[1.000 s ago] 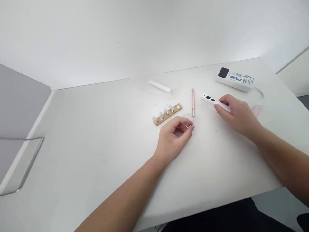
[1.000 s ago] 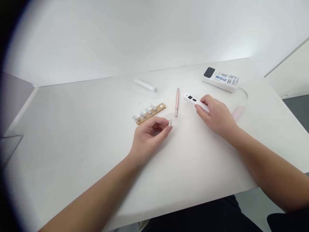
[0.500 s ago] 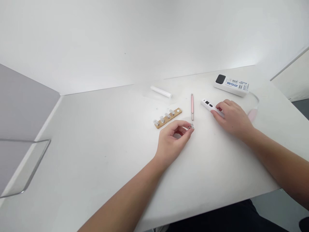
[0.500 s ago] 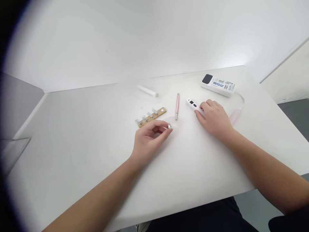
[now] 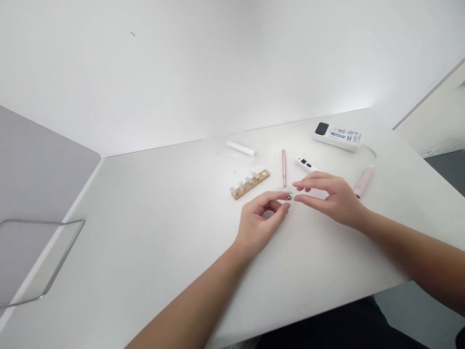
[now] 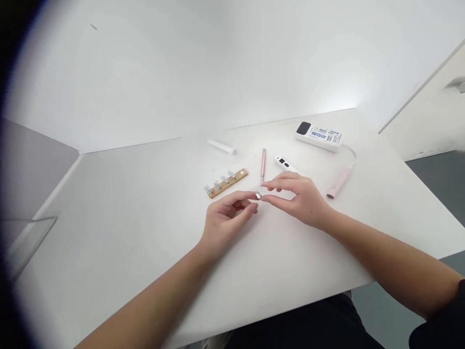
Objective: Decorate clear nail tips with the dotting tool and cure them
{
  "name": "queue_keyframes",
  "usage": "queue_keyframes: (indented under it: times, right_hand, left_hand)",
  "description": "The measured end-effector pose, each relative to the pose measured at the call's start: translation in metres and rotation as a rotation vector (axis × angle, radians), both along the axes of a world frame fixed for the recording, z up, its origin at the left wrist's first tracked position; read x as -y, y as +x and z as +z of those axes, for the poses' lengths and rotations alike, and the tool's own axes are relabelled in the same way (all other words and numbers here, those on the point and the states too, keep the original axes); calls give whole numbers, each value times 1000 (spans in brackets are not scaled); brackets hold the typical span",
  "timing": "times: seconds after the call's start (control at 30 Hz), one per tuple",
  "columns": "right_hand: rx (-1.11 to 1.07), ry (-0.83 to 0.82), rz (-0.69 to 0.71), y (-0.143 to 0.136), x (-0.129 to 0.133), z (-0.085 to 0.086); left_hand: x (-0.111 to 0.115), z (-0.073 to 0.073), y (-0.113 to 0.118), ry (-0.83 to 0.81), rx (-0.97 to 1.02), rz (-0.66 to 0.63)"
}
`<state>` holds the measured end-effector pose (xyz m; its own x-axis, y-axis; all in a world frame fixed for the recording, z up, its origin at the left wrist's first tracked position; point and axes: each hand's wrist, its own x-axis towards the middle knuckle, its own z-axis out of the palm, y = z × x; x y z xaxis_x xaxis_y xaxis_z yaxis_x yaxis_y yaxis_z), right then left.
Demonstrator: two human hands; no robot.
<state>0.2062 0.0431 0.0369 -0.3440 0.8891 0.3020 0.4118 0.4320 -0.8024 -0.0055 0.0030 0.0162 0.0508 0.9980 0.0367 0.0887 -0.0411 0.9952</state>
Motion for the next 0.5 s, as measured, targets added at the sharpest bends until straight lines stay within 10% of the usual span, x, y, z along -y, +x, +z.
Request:
queue_keyframes:
  times: [0.5]
  right_hand:
    - [-201, -147, -28, -8, 6, -3]
  left_hand:
    - [8, -3, 1, 135, -54, -116]
